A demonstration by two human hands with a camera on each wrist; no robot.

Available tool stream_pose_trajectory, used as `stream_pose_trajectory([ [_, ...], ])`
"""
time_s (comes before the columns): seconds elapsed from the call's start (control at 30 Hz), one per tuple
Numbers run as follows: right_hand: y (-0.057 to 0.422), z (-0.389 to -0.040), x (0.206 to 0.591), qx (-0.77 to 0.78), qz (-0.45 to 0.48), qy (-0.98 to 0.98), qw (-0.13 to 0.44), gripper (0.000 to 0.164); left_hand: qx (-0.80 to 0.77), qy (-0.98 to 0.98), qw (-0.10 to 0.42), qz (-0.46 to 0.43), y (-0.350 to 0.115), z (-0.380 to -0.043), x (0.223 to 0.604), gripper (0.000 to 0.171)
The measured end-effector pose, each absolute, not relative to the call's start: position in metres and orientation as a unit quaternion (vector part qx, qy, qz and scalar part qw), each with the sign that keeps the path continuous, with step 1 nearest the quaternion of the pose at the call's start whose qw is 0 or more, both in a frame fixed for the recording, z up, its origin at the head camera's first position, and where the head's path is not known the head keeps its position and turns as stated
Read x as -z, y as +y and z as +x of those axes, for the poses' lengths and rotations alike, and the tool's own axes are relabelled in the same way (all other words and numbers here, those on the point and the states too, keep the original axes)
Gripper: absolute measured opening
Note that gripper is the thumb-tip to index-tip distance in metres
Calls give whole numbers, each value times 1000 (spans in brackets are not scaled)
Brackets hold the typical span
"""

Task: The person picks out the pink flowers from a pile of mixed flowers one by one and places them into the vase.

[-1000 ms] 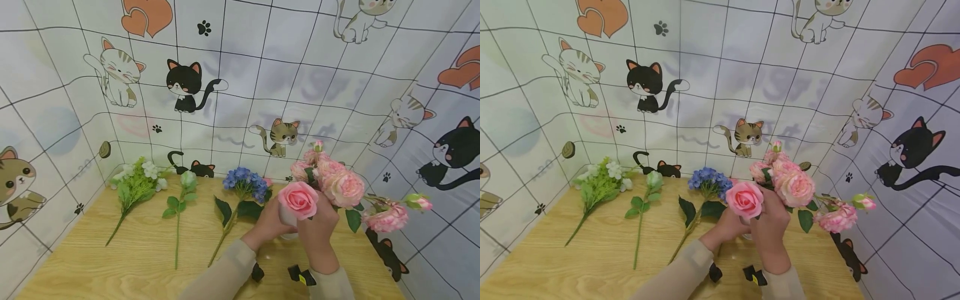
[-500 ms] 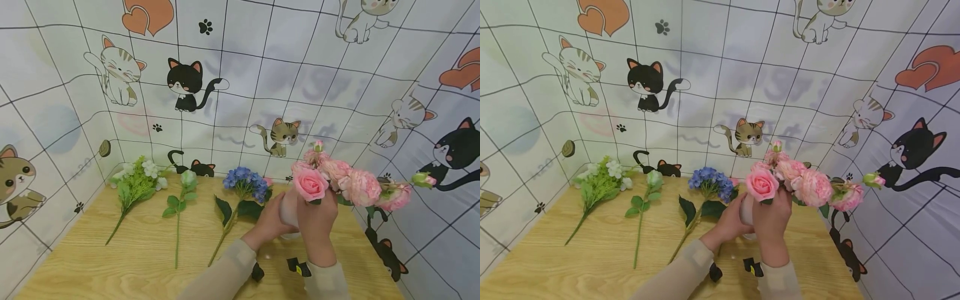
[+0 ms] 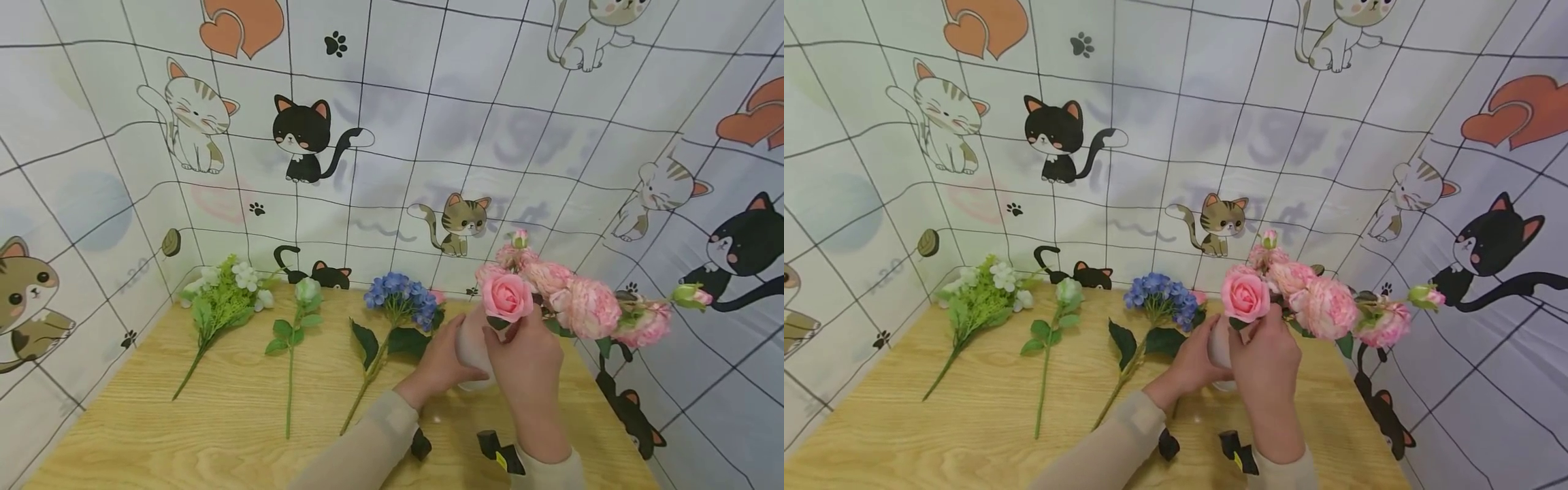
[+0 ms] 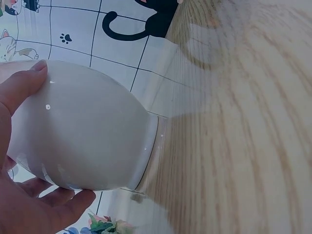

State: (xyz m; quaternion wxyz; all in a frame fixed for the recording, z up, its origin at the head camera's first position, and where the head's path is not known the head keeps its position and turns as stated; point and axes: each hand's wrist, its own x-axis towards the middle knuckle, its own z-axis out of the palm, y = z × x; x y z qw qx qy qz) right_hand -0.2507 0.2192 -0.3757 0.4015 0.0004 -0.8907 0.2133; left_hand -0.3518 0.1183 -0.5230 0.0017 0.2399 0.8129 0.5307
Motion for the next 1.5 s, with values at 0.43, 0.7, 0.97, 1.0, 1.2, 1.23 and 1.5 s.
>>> stream_pose_trajectory([
  [0.43,245,-236,356,-176,32,-978,105,35,-532,811,-1,244,119,-350,524,120],
  [0.7,277,-255,369,-157,59,-985,32,44,-530,814,-6,239,119,-351,522,119],
  [0.97,309,-276,387,-233,40,-972,13,106,-530,816,9,230,120,-350,521,119],
  [1.0,312,-278,390,-253,44,-966,10,110,-530,816,9,230,120,-350,521,119],
  [1.2,323,-304,416,-409,78,-909,8,84,-532,814,5,232,119,-351,522,119],
  [1.23,324,-309,422,-436,84,-896,10,78,-533,814,4,232,119,-351,522,119],
  [1.5,314,-323,442,-545,114,-827,85,67,-531,816,9,230,120,-351,522,119],
])
